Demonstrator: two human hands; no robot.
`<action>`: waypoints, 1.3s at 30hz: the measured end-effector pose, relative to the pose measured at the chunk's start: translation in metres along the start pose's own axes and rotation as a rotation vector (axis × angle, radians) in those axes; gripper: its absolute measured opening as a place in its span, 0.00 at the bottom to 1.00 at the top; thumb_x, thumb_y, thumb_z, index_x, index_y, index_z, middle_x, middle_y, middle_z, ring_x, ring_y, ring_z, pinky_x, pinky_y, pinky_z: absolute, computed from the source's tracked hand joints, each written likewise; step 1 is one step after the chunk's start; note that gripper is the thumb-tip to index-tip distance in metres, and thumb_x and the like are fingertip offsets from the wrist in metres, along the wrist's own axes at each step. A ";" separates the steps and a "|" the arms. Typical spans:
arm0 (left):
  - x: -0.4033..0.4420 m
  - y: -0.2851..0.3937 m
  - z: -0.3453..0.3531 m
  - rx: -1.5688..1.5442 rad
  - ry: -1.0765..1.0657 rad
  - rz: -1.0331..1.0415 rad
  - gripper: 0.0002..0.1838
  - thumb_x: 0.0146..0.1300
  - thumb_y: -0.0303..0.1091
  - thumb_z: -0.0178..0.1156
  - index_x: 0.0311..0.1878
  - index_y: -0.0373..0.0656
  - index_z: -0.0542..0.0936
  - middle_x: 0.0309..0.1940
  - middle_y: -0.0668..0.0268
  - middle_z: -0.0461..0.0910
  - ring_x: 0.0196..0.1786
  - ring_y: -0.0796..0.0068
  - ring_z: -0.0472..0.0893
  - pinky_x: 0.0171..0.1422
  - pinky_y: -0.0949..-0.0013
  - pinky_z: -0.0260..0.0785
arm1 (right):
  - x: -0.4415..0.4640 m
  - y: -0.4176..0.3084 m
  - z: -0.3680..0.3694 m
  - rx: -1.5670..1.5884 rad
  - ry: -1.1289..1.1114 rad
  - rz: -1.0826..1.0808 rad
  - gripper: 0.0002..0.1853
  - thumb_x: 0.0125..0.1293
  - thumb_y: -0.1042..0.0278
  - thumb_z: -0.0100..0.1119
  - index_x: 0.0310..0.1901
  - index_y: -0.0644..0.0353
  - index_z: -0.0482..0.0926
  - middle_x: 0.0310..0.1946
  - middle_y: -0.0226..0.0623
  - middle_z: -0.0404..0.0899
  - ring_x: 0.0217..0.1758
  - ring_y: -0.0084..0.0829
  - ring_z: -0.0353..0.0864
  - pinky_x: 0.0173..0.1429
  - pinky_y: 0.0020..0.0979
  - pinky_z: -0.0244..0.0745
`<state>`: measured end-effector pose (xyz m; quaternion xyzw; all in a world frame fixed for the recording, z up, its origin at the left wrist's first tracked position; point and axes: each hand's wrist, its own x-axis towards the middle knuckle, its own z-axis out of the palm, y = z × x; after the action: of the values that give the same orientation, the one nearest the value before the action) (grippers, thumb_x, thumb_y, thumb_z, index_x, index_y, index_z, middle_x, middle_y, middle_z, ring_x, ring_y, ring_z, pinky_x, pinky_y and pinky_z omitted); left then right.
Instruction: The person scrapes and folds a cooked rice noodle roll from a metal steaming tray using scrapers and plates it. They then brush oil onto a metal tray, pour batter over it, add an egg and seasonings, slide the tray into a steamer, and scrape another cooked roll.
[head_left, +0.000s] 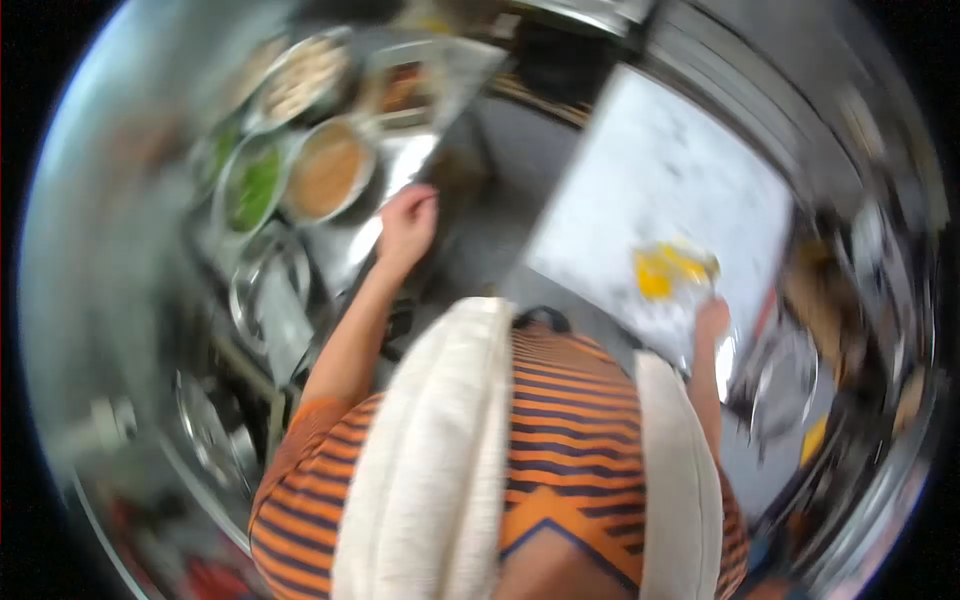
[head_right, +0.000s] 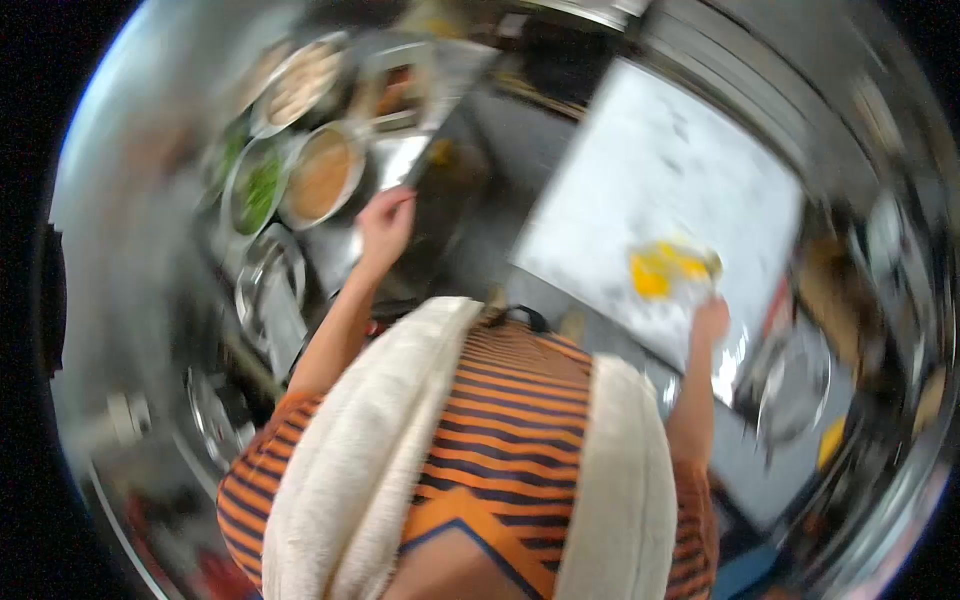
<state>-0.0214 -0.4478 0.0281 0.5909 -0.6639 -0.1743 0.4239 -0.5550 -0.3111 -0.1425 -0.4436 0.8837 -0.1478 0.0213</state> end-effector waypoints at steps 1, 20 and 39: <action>0.010 -0.007 -0.015 -0.018 0.028 -0.046 0.06 0.50 0.27 0.56 0.31 0.37 0.78 0.31 0.57 0.77 0.36 0.66 0.77 0.39 0.71 0.69 | 0.006 -0.008 0.009 -0.144 0.007 -0.068 0.11 0.56 0.61 0.47 0.27 0.59 0.75 0.23 0.45 0.75 0.29 0.46 0.75 0.33 0.45 0.69; 0.170 -0.363 -0.185 0.602 0.024 -0.448 0.23 0.46 0.35 0.58 0.48 0.41 0.71 0.39 0.45 0.74 0.41 0.47 0.74 0.48 0.59 0.66 | -0.005 -0.233 -0.083 0.531 -0.214 0.079 0.13 0.58 0.62 0.51 0.24 0.63 0.76 0.12 0.23 0.64 0.17 0.17 0.60 0.21 0.23 0.53; 0.144 0.007 -0.067 -0.539 -0.461 -0.469 0.11 0.56 0.28 0.53 0.44 0.47 0.72 0.33 0.71 0.73 0.35 0.80 0.73 0.36 0.79 0.65 | -0.064 -0.501 -0.036 1.091 -1.059 -0.138 0.22 0.61 0.45 0.40 0.42 0.54 0.73 0.36 0.34 0.77 0.37 0.35 0.76 0.43 0.37 0.70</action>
<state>0.0340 -0.5619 0.1236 0.5397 -0.5196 -0.5609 0.3523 -0.1327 -0.5335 0.0261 -0.4361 0.5275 -0.3318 0.6491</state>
